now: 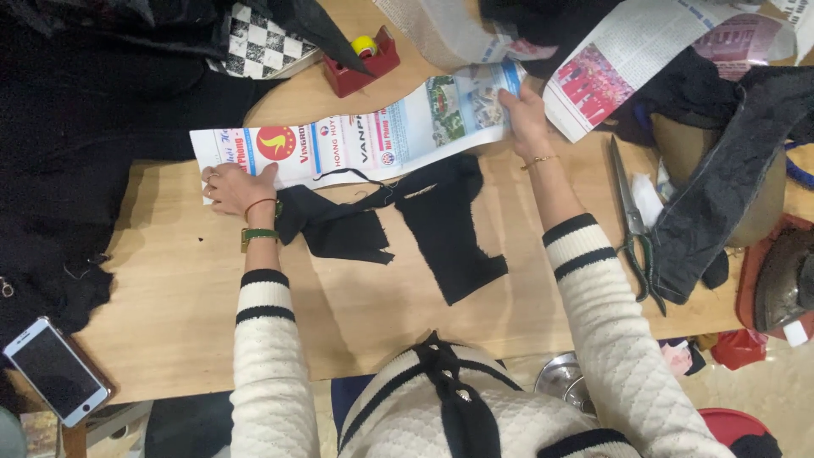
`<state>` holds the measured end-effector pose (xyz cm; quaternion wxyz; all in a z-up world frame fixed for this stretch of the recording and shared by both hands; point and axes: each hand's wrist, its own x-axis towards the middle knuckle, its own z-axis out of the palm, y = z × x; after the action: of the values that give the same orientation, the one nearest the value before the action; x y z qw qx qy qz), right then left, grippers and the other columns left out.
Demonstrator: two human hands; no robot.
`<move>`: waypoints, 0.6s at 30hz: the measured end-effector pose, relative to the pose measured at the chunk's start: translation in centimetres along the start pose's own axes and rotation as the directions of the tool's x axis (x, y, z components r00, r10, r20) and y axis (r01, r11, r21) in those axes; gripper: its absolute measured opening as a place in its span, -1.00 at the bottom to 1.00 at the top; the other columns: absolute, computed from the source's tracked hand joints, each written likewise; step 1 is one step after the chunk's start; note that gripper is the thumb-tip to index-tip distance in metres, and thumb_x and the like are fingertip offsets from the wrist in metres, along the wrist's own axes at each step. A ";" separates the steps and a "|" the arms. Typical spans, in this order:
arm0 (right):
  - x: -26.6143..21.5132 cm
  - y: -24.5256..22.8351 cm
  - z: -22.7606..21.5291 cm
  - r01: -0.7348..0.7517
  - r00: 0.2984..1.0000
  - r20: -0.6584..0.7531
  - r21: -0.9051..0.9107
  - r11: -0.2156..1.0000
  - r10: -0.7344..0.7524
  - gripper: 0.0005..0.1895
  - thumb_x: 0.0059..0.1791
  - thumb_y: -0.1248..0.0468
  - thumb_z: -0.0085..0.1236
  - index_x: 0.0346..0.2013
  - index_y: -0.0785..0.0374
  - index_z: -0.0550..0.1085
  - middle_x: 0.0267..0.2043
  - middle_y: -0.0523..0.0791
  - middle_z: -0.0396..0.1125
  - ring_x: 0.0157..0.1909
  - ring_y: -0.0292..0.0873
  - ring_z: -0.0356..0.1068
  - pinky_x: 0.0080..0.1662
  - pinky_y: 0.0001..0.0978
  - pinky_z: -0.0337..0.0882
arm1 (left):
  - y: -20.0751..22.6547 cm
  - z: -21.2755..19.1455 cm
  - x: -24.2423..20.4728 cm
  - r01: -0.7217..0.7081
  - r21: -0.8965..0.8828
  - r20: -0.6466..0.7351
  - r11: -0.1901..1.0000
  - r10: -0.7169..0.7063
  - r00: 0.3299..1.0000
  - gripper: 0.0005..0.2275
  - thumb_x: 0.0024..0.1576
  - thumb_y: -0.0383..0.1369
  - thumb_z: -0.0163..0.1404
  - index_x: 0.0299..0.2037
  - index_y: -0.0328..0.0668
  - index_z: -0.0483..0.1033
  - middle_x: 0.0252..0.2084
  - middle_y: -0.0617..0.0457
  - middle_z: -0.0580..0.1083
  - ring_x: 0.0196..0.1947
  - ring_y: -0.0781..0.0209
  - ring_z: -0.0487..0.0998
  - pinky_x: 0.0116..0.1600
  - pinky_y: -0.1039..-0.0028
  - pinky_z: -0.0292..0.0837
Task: The person cuts a black jacket with shears, then uses a paper pattern to trace and cut a piece of black fabric. They also use a ruler to measure the fabric and a white marker to mark the pattern on the fabric.
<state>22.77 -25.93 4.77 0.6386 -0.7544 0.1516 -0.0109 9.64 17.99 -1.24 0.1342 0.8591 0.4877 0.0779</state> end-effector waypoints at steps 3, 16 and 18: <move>0.1 -1.7 0.0 -0.155 0.984 0.114 0.134 0.979 0.140 -0.82 0.04 0.27 0.10 -0.08 0.17 0.54 -0.06 -0.16 0.54 -0.08 -0.26 0.55 -0.01 -0.48 0.53 | -1.0 2.1 1.6 -0.017 0.006 -0.038 1.000 0.017 0.999 -0.17 -0.26 0.13 0.47 0.07 -0.11 0.29 0.30 -0.11 0.25 0.07 -0.19 0.41 -0.02 0.02 0.40; -11.0 -10.3 0.3 0.121 0.819 0.487 0.370 0.921 -0.303 -0.70 0.06 0.17 0.17 0.06 0.18 0.49 0.10 -0.09 0.50 0.06 -0.19 0.55 0.07 -0.37 0.61 | -3.2 3.2 2.9 0.023 -0.020 -0.124 1.000 -0.025 0.992 -0.23 -0.16 0.05 0.46 0.13 0.00 0.25 0.20 -0.08 0.31 0.15 -0.12 0.40 0.10 -0.02 0.32; -12.6 -10.9 0.2 0.146 0.776 0.537 0.358 0.922 -0.331 -0.75 0.08 0.19 0.14 0.04 0.15 0.49 0.10 -0.10 0.49 0.09 -0.18 0.54 0.07 -0.36 0.62 | -4.1 3.2 3.2 0.002 -0.045 -0.141 0.999 -0.008 0.990 -0.21 -0.12 -0.05 0.48 0.23 0.03 0.22 0.31 -0.09 0.24 0.22 -0.16 0.35 0.17 -0.07 0.26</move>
<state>13.10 -21.18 17.55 0.7524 -0.6293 -0.1548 0.1183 8.82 22.27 -5.56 0.1188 0.8470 0.4963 0.1492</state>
